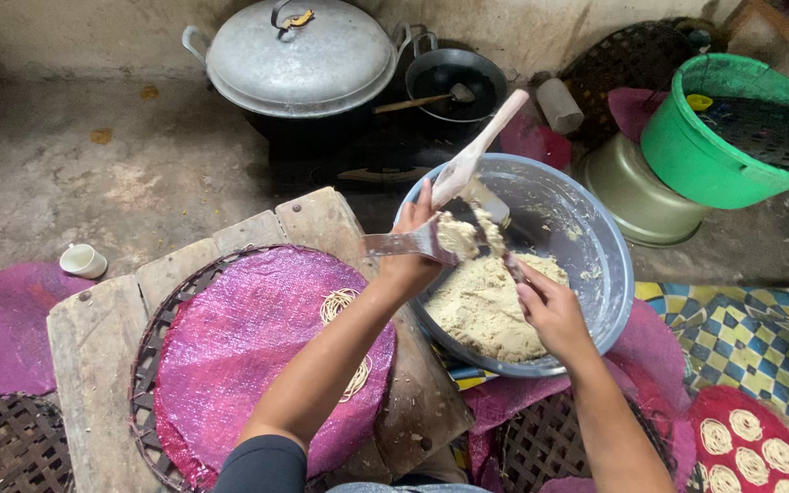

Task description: The person uses a handheld wooden noodle extruder to press dough into thin strands, forming spiral coils on a pink cloth inside a woven tray. They repeatedly load dough into the extruder, extrude noodles, and arrange the coils on the tray.

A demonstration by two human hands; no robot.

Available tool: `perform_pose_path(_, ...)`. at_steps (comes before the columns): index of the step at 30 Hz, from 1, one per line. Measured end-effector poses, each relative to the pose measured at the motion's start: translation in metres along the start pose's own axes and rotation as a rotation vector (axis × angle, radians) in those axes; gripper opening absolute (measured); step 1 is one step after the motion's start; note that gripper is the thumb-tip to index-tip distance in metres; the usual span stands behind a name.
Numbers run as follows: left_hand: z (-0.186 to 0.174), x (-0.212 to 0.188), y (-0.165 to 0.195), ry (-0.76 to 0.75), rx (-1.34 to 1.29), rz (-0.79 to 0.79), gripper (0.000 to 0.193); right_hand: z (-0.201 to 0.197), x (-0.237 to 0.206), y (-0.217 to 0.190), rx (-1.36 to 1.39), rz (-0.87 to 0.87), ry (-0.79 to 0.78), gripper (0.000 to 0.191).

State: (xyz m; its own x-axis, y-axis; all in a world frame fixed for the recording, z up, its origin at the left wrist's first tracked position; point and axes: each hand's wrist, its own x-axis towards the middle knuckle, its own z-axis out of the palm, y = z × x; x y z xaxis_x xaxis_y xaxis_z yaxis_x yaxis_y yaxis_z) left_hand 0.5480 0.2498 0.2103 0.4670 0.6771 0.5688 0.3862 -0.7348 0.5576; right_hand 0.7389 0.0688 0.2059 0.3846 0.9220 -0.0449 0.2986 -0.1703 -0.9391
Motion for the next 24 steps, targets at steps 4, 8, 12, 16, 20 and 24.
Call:
perform_pose_path(4, 0.007, 0.002, 0.01, -0.168, 0.118, -0.235, 0.102, 0.035, -0.004, 0.002, -0.114, 0.004, -0.026, 0.046)
perform_pose_path(8, -0.001, 0.002, -0.011, 0.109, 0.221, 0.06, 0.09, 0.017, -0.014, -0.006, -0.235, 0.156, -0.167, 0.045)
perform_pose_path(12, -0.005, -0.009, -0.021, -0.101, 0.295, 0.123, 0.072, -0.046, 0.025, -0.054, -0.464, -0.065, -0.422, 0.035)
perform_pose_path(16, 0.006, -0.027, -0.001, -0.217, 0.187, 0.114, 0.082, -0.032, 0.036, -0.103, -1.041, -0.158, -0.459, 0.026)
perform_pose_path(20, 0.002, -0.045, 0.002, -0.161, 0.027, 0.19, 0.081, 0.029, 0.003, -0.114, -1.485, -0.352, -0.354, 0.017)
perform_pose_path(24, -0.016, -0.049, -0.014, -0.428, -0.203, -0.021, 0.07, 0.015, -0.015, -0.138, -1.302, -0.753, -0.233, 0.015)
